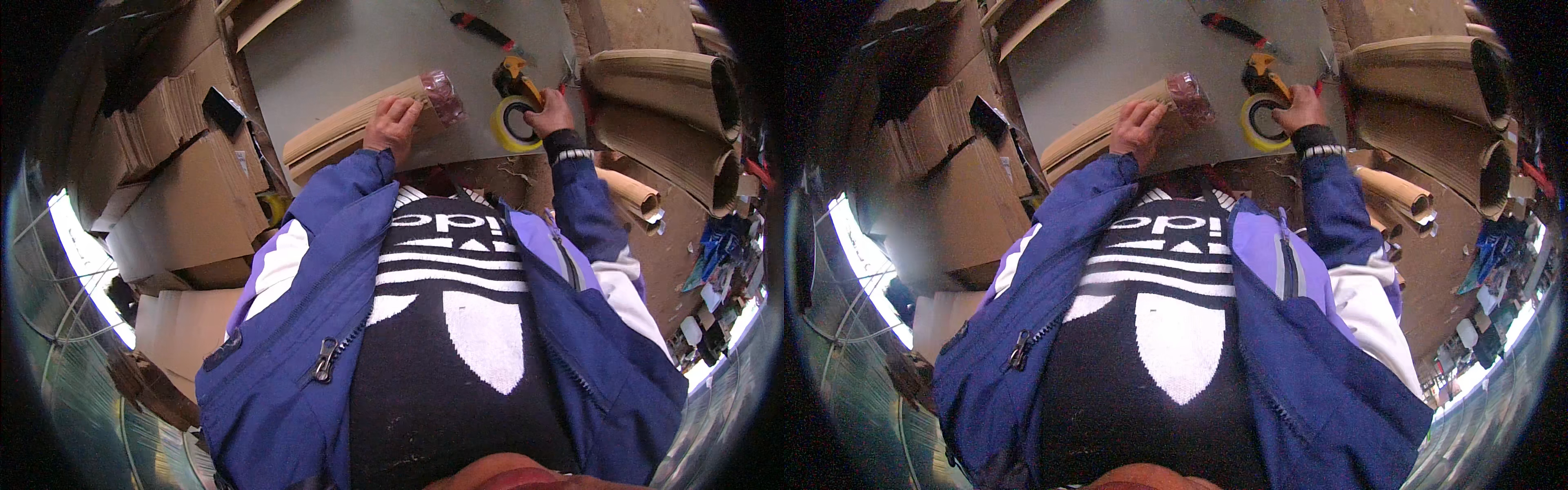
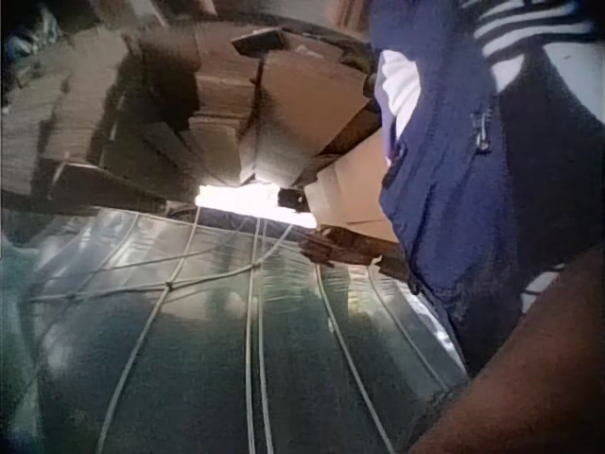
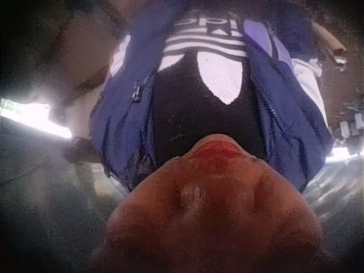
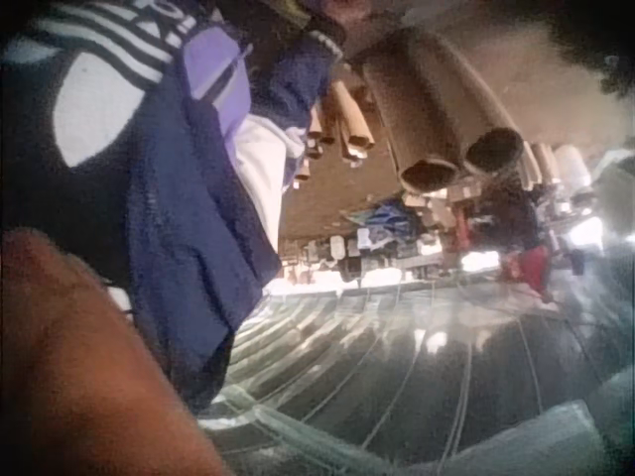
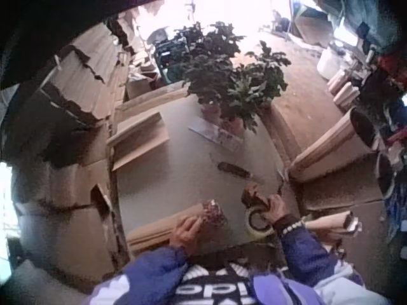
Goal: The person rolls flat corrugated cardboard sheets into cylindrical tubes and secures the seams with clear packing tape using a handheld dispenser. They repeat this process multiple times, placing finished tubes upright on the table. The person also handles a potted plant briefly, setting it aside before resuming tube assembly.
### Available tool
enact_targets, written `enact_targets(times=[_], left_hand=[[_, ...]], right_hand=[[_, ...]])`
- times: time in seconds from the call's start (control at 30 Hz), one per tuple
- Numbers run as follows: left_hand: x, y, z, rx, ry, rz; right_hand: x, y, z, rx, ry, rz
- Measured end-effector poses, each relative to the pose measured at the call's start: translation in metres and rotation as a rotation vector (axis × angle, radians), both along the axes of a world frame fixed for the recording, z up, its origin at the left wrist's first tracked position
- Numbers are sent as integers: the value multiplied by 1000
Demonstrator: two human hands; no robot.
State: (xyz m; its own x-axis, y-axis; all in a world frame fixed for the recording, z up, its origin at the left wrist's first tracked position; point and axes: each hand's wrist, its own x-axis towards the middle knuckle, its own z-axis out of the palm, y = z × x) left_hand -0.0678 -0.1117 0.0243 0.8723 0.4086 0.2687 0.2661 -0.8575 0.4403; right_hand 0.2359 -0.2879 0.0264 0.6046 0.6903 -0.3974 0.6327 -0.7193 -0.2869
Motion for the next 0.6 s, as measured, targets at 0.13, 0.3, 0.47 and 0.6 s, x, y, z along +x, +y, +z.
enact_targets(times=[0.13, 0.3, 0.47, 0.6], left_hand=[[-2, 4, -5, 58, 7, -34], [-6, 7, -11, 88, 17, -50], [-9, 12, -18, 130, -78, -76], [-11, 13, -30, 88, -100, -55]], right_hand=[[-40, 12, 33, 404, 623, -196], [-100, 65, 67, 430, 343, 145], [-143, 101, 89, 242, 161, 84], [-155, 114, 89, 106, 51, 121]])
